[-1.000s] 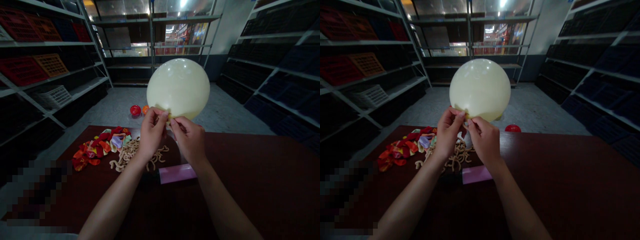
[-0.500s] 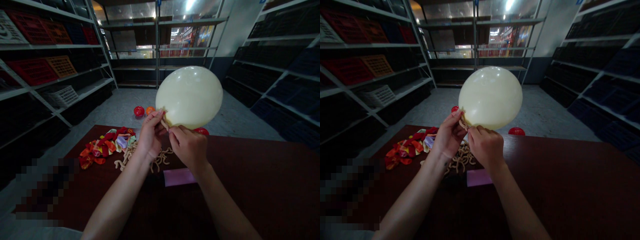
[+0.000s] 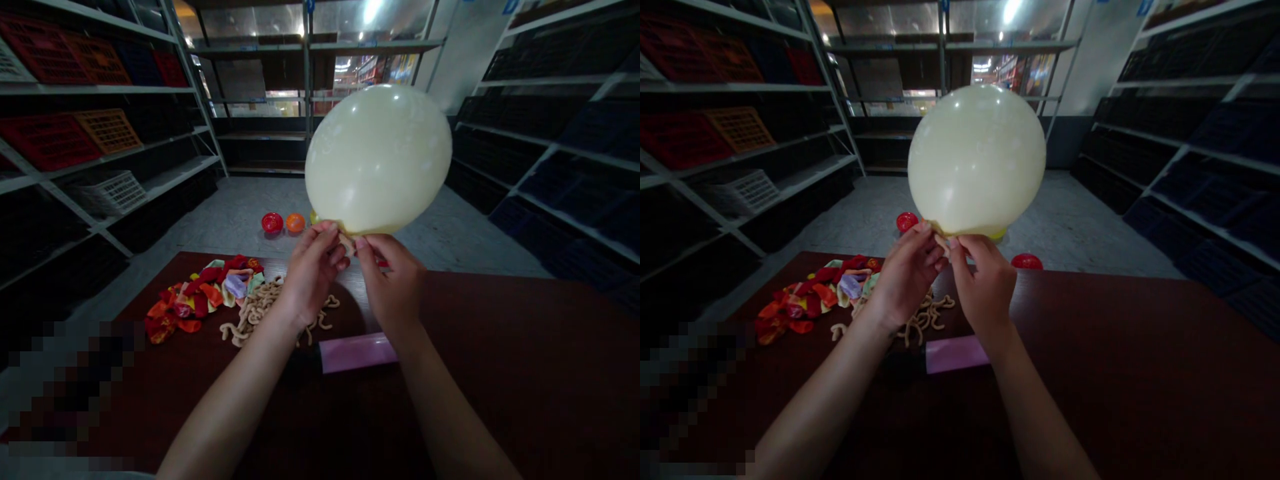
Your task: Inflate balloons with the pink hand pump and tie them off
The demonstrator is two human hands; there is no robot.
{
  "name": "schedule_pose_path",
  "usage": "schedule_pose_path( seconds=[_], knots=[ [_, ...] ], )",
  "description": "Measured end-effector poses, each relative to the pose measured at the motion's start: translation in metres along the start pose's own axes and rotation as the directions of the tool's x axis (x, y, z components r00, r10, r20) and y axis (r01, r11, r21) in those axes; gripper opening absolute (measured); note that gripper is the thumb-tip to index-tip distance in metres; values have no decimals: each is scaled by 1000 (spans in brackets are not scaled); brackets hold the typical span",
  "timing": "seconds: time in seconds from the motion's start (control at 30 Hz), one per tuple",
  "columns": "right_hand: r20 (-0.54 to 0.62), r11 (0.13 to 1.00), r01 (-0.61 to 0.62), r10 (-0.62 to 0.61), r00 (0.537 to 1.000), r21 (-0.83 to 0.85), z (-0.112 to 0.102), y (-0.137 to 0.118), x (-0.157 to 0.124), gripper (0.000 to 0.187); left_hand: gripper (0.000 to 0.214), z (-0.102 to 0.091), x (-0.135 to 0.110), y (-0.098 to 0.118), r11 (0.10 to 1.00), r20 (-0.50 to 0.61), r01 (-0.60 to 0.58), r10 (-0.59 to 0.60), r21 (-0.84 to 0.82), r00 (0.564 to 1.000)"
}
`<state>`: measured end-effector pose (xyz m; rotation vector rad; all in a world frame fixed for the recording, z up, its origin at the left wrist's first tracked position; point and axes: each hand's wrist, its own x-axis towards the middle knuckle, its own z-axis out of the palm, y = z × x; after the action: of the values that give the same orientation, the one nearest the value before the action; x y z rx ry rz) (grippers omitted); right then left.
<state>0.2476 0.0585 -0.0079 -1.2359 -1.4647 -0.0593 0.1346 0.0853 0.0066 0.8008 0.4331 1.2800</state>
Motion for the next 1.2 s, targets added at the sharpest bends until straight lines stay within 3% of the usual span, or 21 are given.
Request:
schedule_pose_path(
  seconds=[0.13, 0.27, 0.4, 0.53, 0.73, 0.87, 1.2],
  knots=[
    [-35, 990, -97, 101, 994, 103, -3, 1, 2, 16, 20, 3, -1, -6, 998, 36, -42, 40, 52, 999],
    [17, 943, -204, 207, 978, 264, 1, -2, 1, 16, 19, -2, 1, -7, 987, 27, -109, 107, 120, 994],
    [99, 874, -298, 282, 954, 385, 5, -6, 0, 17, 17, -5, 4, -7, 984, 14, -162, 161, 69, 987],
    [116, 863, -307, 284, 952, 402, 6, -6, 1, 19, 23, -4, 4, -7, 988, -7, -154, 155, 18, 988],
    [41, 878, -283, 290, 956, 387, 4, -7, 2, 17, 20, -8, 7, -5, 974, 137, -177, 157, 144, 978],
    [24, 856, -288, 308, 951, 429, 5, -8, 1, 16, 18, -12, 8, -4, 958, 165, -200, 167, 205, 972],
    [76, 819, -351, 357, 931, 455, 8, -8, 1, 19, 9, -5, 2, 1, 994, -55, -84, 88, 76, 995]
  ],
)
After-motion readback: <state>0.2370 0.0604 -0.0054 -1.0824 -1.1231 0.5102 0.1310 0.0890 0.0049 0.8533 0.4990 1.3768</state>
